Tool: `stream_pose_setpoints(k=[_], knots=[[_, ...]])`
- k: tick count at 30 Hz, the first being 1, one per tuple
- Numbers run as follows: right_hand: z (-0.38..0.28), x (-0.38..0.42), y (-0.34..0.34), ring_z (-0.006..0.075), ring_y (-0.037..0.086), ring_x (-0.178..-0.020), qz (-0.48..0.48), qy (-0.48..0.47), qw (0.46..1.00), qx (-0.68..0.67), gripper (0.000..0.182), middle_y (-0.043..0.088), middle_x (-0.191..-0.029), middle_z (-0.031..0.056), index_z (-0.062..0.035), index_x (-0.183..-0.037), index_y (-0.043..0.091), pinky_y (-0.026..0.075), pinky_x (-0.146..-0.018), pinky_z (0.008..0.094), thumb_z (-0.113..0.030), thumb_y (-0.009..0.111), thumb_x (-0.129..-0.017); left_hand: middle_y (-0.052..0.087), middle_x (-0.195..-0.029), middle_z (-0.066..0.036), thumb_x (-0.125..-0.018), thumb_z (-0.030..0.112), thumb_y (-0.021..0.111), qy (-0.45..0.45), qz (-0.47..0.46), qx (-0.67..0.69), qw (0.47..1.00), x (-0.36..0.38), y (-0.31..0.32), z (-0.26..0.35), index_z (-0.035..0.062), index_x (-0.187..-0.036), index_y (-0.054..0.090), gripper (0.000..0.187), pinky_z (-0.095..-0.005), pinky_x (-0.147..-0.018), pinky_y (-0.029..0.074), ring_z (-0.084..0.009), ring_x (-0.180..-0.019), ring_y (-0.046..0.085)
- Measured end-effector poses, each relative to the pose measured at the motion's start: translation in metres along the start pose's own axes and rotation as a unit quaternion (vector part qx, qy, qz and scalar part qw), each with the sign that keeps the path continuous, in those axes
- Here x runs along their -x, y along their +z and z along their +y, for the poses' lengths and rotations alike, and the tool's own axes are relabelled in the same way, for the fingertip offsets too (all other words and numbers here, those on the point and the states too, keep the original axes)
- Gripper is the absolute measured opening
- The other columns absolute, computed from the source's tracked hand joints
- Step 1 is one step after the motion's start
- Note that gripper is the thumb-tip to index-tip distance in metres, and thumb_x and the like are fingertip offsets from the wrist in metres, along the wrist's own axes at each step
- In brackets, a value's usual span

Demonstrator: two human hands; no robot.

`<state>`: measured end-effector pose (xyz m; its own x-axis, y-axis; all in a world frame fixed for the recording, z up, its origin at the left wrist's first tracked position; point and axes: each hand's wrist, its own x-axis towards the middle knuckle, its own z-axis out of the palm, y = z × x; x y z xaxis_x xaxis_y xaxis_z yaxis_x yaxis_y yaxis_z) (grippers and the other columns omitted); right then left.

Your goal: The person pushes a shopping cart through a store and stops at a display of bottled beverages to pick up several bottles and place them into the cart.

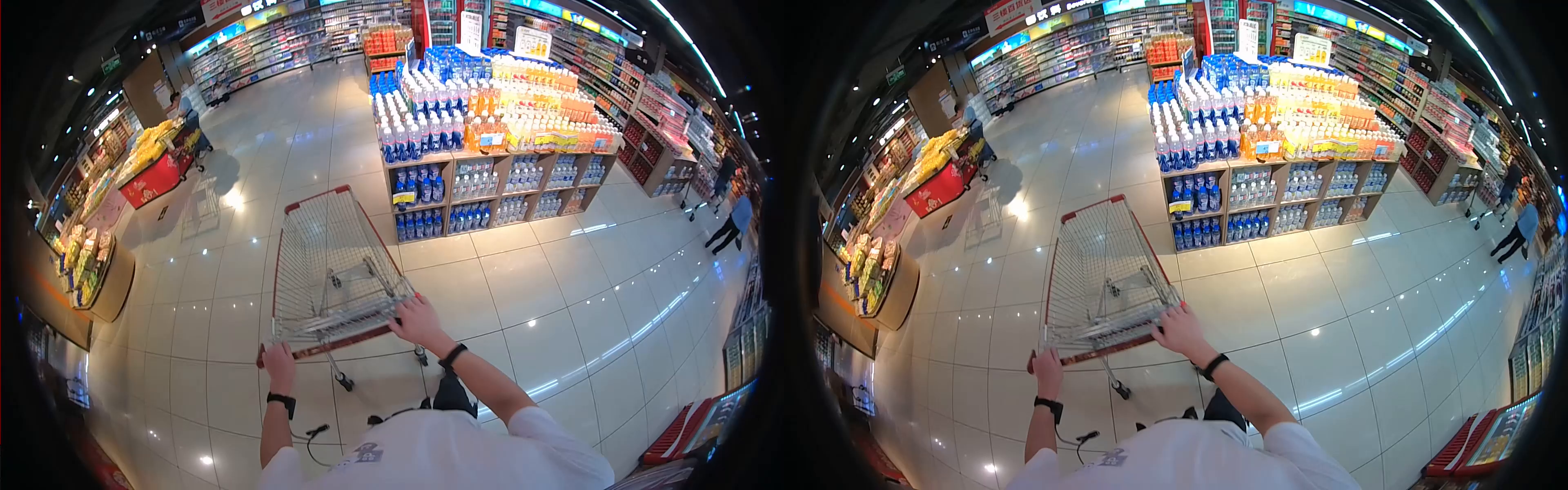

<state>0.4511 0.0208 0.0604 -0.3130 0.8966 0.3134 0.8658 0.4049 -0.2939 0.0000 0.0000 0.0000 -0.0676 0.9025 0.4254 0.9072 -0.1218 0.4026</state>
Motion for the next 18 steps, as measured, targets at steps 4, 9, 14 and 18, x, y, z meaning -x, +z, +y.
stream_pose_setpoints(k=[4,9,14,18], knots=[[0.027,-0.033,-0.002,0.0389,0.069,-0.108,0.011,-0.023,0.991,-0.132,0.034,0.070,-0.109,0.0189,-0.0040,-0.115,0.068,0.052,-0.100,0.0532,-0.034,0.067,-0.099,0.075,-0.085,-0.022,-0.109,0.046,0.058,-0.080,-0.112,-0.061,0.989,-0.024,0.044,0.134,0.0052,-0.090,0.075,0.048,-0.0579,-0.085,0.052,-0.0462,-0.086,0.072],[0.089,-0.116,0.022,0.0331,0.069,-0.109,-0.060,0.031,0.896,-0.439,0.034,0.067,-0.117,0.0197,0.0012,-0.125,0.063,0.053,-0.097,0.0431,-0.026,0.065,-0.104,0.077,-0.090,-0.023,-0.108,0.057,0.054,-0.069,-0.140,0.054,0.986,-0.114,0.151,0.270,0.0037,-0.096,0.076,0.059,-0.0563,-0.082,0.056,-0.0461,-0.091,0.074],[0.127,-0.127,0.094,0.0254,0.070,-0.105,0.030,0.122,0.777,-0.617,0.038,0.070,-0.116,0.0175,0.0028,-0.128,0.067,0.056,-0.090,0.0407,-0.029,0.065,-0.106,0.077,-0.091,-0.027,-0.105,0.061,0.056,-0.158,-0.083,0.087,0.980,-0.180,0.172,0.312,-0.0004,-0.105,0.078,0.066,-0.0531,-0.082,0.060,-0.0472,-0.090,0.076],[0.183,-0.104,0.106,0.0340,0.072,-0.095,-0.234,0.120,0.878,-0.401,0.054,0.075,-0.099,0.0155,0.0053,-0.121,0.071,0.057,-0.093,0.0431,-0.045,0.060,-0.106,0.078,-0.090,-0.026,-0.100,0.057,0.059,-0.169,-0.181,-0.020,0.969,-0.225,0.178,0.318,-0.0001,-0.103,0.081,0.061,-0.0537,-0.081,0.061,-0.0454,-0.088,0.077]])
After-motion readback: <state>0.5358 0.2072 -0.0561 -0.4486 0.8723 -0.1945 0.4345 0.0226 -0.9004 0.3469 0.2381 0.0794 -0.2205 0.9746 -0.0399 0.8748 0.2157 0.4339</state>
